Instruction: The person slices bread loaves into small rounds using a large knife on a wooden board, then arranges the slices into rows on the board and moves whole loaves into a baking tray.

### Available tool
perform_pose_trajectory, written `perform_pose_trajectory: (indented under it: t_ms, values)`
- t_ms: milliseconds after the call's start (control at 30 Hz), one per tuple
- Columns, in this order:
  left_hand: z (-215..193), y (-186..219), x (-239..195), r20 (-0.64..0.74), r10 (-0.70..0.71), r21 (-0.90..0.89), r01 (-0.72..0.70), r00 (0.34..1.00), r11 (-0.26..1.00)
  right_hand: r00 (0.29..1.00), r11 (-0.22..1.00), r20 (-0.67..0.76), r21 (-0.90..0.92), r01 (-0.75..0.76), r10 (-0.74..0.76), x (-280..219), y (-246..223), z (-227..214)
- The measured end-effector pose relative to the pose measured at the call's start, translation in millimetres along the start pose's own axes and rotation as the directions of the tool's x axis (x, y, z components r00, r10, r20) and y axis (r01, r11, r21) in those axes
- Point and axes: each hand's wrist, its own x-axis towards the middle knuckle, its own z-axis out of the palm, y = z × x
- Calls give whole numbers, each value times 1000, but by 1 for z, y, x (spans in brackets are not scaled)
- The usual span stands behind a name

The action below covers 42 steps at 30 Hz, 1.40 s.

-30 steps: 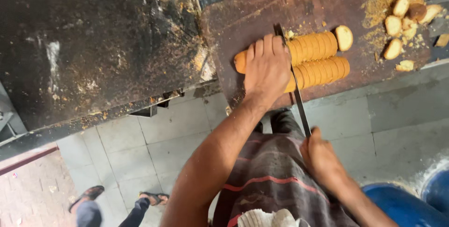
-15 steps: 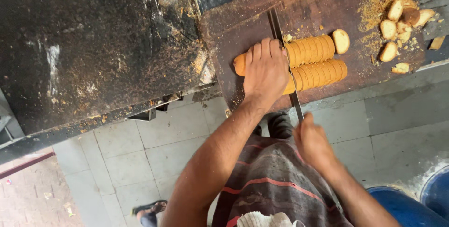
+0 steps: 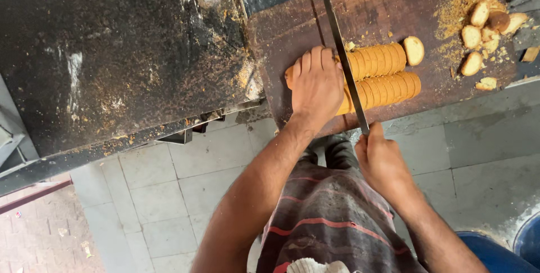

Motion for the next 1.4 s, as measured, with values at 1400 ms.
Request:
perform_pose_trajectory:
  t_ms: [1400]
  values:
    - [6, -2, 2, -20, -7, 16, 7, 1000, 1000, 995, 998, 80, 31, 61, -63, 6, 44, 41]
